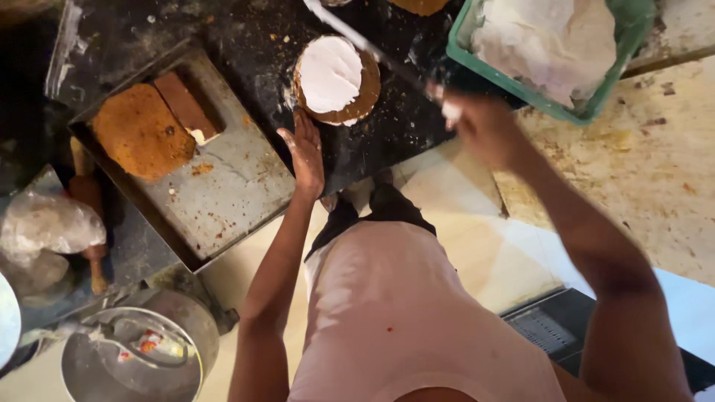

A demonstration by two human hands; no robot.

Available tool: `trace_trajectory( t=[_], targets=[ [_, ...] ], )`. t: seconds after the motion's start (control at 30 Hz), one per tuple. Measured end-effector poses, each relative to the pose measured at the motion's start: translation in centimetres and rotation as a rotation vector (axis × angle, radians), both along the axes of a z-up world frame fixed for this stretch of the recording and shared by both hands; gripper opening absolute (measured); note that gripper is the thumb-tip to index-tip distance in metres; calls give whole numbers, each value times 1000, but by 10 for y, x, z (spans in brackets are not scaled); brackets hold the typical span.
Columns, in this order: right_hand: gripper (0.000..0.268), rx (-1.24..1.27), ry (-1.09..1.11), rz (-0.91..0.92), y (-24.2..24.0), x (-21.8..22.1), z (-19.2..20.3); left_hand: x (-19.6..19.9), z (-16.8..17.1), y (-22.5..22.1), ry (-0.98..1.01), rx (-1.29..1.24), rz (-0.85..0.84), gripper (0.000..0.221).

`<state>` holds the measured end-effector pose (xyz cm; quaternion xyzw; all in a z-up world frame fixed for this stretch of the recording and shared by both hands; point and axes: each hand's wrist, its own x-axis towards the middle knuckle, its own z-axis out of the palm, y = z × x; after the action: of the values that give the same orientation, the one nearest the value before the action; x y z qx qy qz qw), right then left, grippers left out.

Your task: The person spreads white frosting onto a round cake layer using a long spatula, then place another cake layer on top and applies a liquid by hand.

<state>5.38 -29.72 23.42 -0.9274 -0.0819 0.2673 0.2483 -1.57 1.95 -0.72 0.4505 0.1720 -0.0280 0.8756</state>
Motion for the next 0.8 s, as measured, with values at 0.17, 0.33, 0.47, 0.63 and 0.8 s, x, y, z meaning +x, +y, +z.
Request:
trace_trajectory(
  t=[0.17, 0.33, 0.47, 0.63, 0.8],
  targets=[
    [52, 311, -127, -7, -4, 39, -7, 6, 5, 10, -22, -17, 55, 109],
    [55, 4, -328, -189, -45, -56, -59, 3, 45, -2, -119, 240, 76, 97],
    [71, -243, -503, -298, -107, -116, -39, 21, 85, -34, -183, 242, -154, 88],
    [72, -587, -392, -235, -159, -114, 16, 90, 82, -108, -16, -8, -444, 82],
    [68, -775, -390, -141, -167, -87, 35, 135, 53, -179, -3, 142, -463, 81]
  ],
)
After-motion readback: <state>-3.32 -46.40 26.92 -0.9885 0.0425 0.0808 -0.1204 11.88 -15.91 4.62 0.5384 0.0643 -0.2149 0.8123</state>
